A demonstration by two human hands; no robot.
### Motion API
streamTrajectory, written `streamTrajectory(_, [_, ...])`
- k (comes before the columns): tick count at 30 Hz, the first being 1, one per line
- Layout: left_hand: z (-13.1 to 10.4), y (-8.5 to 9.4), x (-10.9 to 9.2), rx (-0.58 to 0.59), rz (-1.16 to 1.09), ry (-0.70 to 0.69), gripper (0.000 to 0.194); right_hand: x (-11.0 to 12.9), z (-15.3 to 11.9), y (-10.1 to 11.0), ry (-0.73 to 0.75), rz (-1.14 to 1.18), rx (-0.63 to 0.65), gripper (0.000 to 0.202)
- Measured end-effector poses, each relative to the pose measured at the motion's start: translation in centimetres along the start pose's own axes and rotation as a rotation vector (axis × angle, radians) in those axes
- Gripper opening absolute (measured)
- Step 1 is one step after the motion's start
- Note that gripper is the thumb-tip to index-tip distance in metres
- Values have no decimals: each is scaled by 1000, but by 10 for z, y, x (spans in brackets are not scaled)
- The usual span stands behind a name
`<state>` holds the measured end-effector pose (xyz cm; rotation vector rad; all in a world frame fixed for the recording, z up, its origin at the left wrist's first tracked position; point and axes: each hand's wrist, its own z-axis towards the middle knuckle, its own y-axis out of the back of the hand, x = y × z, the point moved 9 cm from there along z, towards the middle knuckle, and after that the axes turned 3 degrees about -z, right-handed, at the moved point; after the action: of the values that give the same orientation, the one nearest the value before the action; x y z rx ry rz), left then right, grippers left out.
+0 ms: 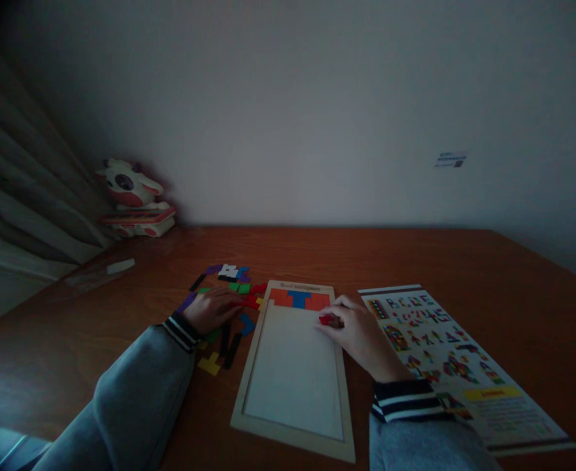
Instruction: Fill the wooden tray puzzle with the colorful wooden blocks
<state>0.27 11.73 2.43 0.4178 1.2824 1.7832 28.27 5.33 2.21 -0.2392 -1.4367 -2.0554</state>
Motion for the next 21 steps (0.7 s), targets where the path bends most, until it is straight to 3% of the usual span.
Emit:
streamTrajectory(4, [0,-1,0,8,-2,-6,18,-4,-1,-3,-49,-25,12,52])
streamTrajectory(6, [0,-1,0,7,2,-4,17,-7,-2,-3,-64,-42,7,59])
streamTrajectory(12, [0,0,-1,-2,16,-14,17,-16,-4,-6,-72,-23,0,43])
streamTrajectory(21, [-2,-2,-1,-19,42,-42,16,-25,-3,-8,-100,-18,-24,36])
